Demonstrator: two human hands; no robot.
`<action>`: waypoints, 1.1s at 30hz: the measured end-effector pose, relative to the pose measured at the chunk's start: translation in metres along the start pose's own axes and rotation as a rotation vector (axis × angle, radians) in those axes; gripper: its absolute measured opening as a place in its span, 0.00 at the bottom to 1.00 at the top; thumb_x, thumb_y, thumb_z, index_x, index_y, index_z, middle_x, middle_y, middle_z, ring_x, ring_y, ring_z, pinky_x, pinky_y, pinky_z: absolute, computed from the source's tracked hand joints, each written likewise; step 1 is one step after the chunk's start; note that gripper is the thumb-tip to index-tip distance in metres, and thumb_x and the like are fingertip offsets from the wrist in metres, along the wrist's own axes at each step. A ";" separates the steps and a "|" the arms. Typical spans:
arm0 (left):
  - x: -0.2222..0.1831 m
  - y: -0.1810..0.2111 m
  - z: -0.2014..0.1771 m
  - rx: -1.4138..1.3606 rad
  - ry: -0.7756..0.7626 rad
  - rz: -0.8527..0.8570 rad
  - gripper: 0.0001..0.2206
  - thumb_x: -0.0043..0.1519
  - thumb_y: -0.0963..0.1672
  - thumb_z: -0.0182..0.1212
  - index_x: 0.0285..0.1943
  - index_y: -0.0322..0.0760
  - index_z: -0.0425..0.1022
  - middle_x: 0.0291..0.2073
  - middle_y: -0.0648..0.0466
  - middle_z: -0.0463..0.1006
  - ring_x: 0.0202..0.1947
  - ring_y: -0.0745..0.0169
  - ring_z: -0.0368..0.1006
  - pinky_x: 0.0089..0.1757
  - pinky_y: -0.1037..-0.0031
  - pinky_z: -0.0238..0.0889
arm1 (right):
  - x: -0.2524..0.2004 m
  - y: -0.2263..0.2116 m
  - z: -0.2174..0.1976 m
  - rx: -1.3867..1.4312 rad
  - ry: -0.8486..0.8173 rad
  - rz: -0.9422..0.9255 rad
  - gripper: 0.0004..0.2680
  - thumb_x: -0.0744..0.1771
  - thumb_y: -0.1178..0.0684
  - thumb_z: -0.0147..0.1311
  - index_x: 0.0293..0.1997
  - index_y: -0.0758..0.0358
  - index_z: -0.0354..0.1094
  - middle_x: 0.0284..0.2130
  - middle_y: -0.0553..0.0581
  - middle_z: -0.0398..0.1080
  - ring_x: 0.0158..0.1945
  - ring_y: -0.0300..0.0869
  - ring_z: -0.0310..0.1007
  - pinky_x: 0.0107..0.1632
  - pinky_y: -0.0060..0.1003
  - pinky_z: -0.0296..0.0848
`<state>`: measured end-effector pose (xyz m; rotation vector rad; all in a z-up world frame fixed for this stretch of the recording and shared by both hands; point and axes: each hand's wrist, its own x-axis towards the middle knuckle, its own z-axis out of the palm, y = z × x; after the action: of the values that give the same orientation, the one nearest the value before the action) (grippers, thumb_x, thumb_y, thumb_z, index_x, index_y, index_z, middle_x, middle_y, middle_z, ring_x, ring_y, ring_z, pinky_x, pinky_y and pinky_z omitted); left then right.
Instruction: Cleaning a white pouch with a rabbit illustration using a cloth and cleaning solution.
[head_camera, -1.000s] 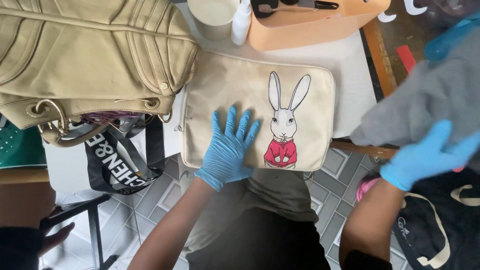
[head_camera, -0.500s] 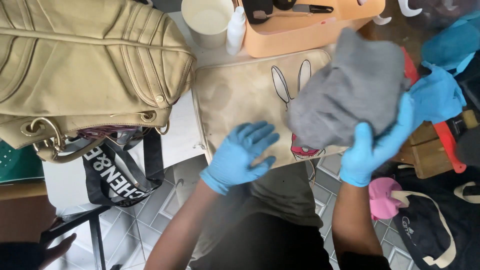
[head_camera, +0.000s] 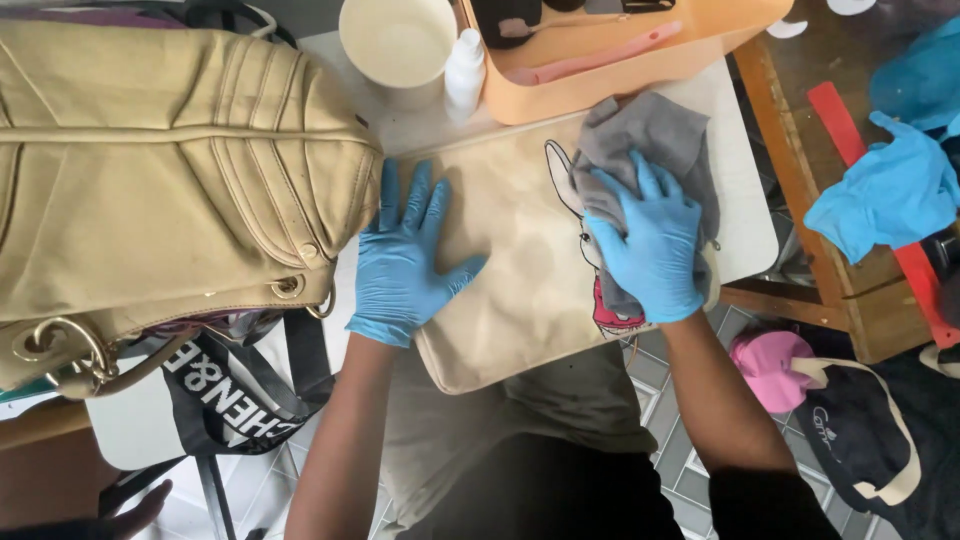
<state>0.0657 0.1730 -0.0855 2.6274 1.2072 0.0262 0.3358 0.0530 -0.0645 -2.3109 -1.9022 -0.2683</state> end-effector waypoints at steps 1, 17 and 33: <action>0.000 0.000 -0.002 -0.047 -0.002 0.000 0.45 0.57 0.65 0.55 0.79 0.44 0.56 0.78 0.49 0.53 0.77 0.34 0.37 0.69 0.52 0.41 | 0.001 0.002 -0.001 0.233 0.130 0.143 0.20 0.64 0.41 0.60 0.62 0.49 0.72 0.61 0.63 0.68 0.59 0.60 0.69 0.50 0.59 0.69; -0.003 -0.016 0.031 -0.222 0.309 0.151 0.38 0.63 0.59 0.59 0.79 0.40 0.58 0.78 0.38 0.48 0.78 0.32 0.39 0.66 0.48 0.55 | -0.127 0.144 0.018 1.502 0.621 0.468 0.14 0.74 0.46 0.36 0.64 0.50 0.66 0.64 0.55 0.67 0.70 0.48 0.65 0.79 0.47 0.65; -0.001 -0.012 0.021 -0.176 0.260 0.161 0.38 0.63 0.60 0.56 0.78 0.37 0.59 0.76 0.34 0.50 0.76 0.25 0.35 0.68 0.42 0.41 | 0.019 -0.010 0.013 -0.121 0.009 -0.109 0.24 0.58 0.38 0.63 0.61 0.46 0.71 0.54 0.57 0.68 0.49 0.55 0.67 0.35 0.51 0.67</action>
<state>0.0588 0.1753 -0.1090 2.6149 1.0098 0.4944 0.3305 0.0755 -0.0726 -2.2774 -2.0655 -0.4154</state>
